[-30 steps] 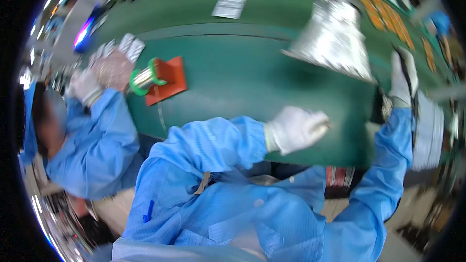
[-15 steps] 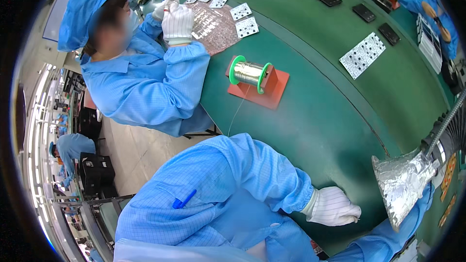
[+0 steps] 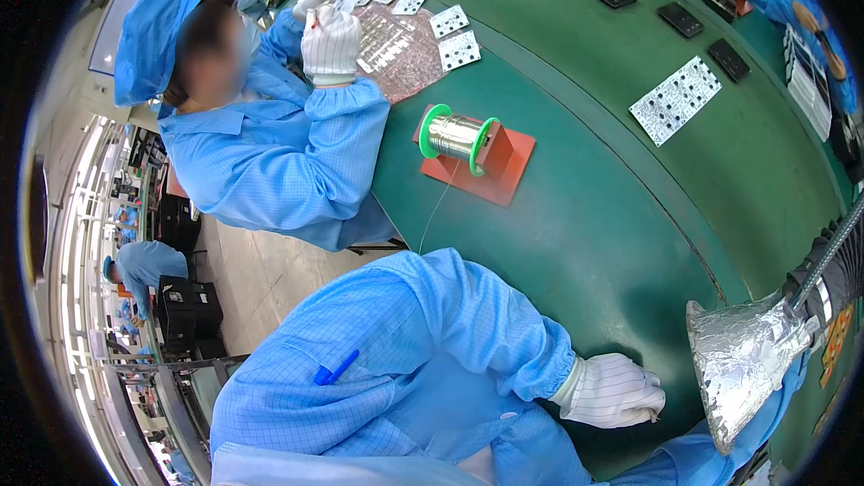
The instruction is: The recorder uses a soldering iron to attach components to multiple printed circuit boards.
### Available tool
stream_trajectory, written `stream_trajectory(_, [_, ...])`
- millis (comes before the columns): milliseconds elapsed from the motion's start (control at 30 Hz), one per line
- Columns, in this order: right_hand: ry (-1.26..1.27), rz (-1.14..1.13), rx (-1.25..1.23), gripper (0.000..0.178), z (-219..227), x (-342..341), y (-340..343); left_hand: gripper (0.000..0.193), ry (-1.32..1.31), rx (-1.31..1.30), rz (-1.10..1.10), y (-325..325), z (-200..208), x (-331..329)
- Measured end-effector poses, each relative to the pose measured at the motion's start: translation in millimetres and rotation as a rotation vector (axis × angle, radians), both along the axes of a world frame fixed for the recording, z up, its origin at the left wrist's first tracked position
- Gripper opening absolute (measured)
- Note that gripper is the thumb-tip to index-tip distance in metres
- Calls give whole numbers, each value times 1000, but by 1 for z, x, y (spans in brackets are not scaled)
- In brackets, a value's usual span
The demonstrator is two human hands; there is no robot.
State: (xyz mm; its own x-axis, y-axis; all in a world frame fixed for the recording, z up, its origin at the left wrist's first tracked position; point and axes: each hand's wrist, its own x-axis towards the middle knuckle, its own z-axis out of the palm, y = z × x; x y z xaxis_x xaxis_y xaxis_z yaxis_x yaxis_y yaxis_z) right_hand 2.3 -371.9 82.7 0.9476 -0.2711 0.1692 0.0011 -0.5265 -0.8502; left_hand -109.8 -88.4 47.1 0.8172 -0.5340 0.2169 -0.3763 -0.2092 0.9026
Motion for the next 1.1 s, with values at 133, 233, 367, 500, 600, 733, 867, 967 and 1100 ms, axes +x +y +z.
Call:
stream_trajectory(133, [-44, 7, -58, 40, -5, 1, -2, 17, 6, 28, 10, -2, 0, -2])
stream_trajectory(233, [-86, 14, -113, 43, -4, 2, -3, 16, 9, -12, 35, -7, -4, -3])
stream_trajectory(367, [-120, 32, -210, 47, 1, -2, -7, 16, -23, -32, 37, -10, -8, -5])
stream_trajectory(500, [-149, 28, -264, 49, 4, -13, 0, 17, -14, 20, -18, -8, -2, -5])
stream_trajectory(600, [-207, 5, -313, 49, 11, -16, 4, 17, -79, 3, 48, -10, -6, -7])
stream_trajectory(733, [-292, -45, -414, 49, 12, 16, -42, 17, -124, 5, 67, -9, -2, -8])
stream_trajectory(867, [-396, -202, -618, 49, 12, 108, -343, 20, -272, -91, 22, -18, 0, -13])
stream_trajectory(967, [-384, -220, -397, 47, -47, 124, -228, 28, -487, 37, 286, -13, -20, -8])
stream_trajectory(1100, [-417, -479, 30, 38, 29, -45, -89, 31, -443, -5, 215, -15, -18, -11])
